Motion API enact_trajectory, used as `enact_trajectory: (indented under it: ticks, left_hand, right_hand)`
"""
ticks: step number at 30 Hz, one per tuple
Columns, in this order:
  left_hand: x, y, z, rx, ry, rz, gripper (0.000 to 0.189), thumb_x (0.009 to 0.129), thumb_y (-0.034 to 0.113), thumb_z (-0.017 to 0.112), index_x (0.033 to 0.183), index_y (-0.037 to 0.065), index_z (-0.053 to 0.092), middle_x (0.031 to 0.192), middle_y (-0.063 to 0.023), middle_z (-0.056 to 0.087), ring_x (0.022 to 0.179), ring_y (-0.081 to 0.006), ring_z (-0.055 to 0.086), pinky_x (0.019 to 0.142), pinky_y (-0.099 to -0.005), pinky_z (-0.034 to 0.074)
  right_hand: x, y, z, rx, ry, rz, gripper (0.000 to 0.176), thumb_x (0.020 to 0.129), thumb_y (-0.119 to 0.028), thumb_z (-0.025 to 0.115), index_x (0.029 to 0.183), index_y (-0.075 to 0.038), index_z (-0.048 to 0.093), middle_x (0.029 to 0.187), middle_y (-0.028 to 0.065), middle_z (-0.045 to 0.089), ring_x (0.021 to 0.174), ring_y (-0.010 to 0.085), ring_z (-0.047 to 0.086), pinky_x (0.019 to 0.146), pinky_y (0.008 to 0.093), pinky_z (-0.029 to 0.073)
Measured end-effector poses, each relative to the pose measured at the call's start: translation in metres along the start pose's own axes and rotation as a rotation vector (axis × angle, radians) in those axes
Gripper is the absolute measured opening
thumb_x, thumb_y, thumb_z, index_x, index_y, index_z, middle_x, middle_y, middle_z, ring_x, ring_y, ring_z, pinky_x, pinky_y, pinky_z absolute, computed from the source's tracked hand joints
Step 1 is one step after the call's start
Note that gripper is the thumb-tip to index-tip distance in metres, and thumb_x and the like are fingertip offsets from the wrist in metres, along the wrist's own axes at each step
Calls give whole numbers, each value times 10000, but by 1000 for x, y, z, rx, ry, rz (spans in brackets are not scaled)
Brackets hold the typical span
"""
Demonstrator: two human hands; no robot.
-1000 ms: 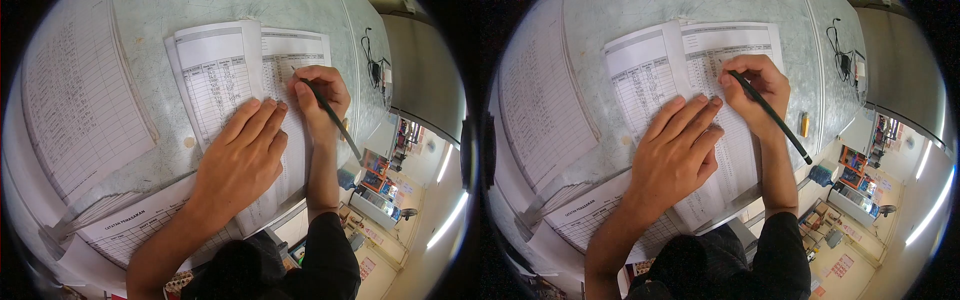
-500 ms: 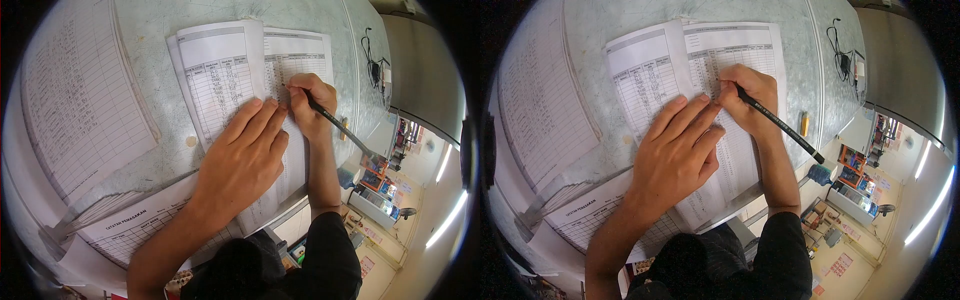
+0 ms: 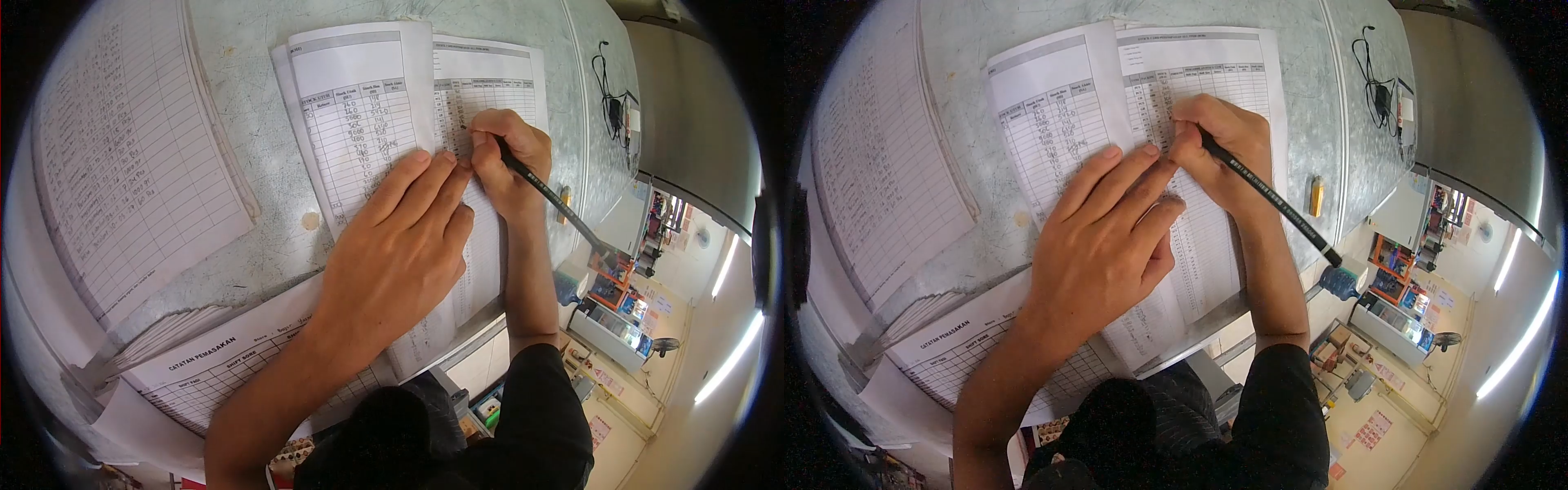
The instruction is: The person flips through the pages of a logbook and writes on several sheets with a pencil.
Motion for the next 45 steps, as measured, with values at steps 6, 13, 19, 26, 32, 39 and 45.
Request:
enact_trajectory:
  ticks: [6,13,19,26,32,39,45]
  left_hand:
    - [0,0,0,14,1,5,182,742,117,634,896,34,684,1132,-129,641,1159,-244,532,1076,-415,319]
    - [-1,0,1,3,6,-1,181,740,113,635,896,34,683,1145,-131,638,1162,-242,532,1078,-405,315]
    - [-1,0,0,1,11,2,178,747,122,611,865,7,677,1114,-136,652,1153,-227,537,1080,-373,300]
    - [0,0,-2,9,12,5,199,759,138,595,870,-9,671,1109,-140,656,1151,-222,538,1085,-359,290]
    - [1,0,-1,-23,-41,-8,210,722,107,650,912,20,670,1183,-125,618,1177,-239,517,1077,-397,309]
    - [-2,4,2,65,-39,23,183,749,123,665,908,35,674,1172,-129,629,1187,-236,518,1086,-396,302]
    - [-3,6,3,32,-24,39,143,783,113,621,879,21,673,1138,-141,645,1176,-235,534,1088,-386,302]
  right_hand:
    - [0,0,0,-24,-40,32,53,734,-16,592,785,-27,583,610,67,552,511,146,531,488,262,426]
    - [-1,-2,-1,-20,-8,11,69,735,-18,590,804,-22,590,612,52,549,513,130,522,490,256,427]
    - [0,-3,1,-42,-4,4,78,733,-16,587,811,-14,592,611,55,546,512,130,522,493,254,428]
    - [0,-2,-3,-14,4,39,66,743,6,578,806,-13,588,622,38,558,519,107,509,499,239,420]
    - [-7,3,-11,89,124,49,52,781,17,534,788,-10,577,620,18,562,530,67,474,497,215,387]
    - [-7,0,-8,34,90,2,61,747,7,537,777,-8,589,605,28,549,522,78,486,495,221,393]
    - [-7,-1,-5,36,76,-13,86,729,7,543,794,-12,596,627,45,565,531,110,518,508,235,423]
Point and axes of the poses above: each hand's wrist, its own x-axis towards the middle knuckle, its own z-axis out of the palm, y = z × x, the point moved 8 cm from there along x, towards the middle knuckle
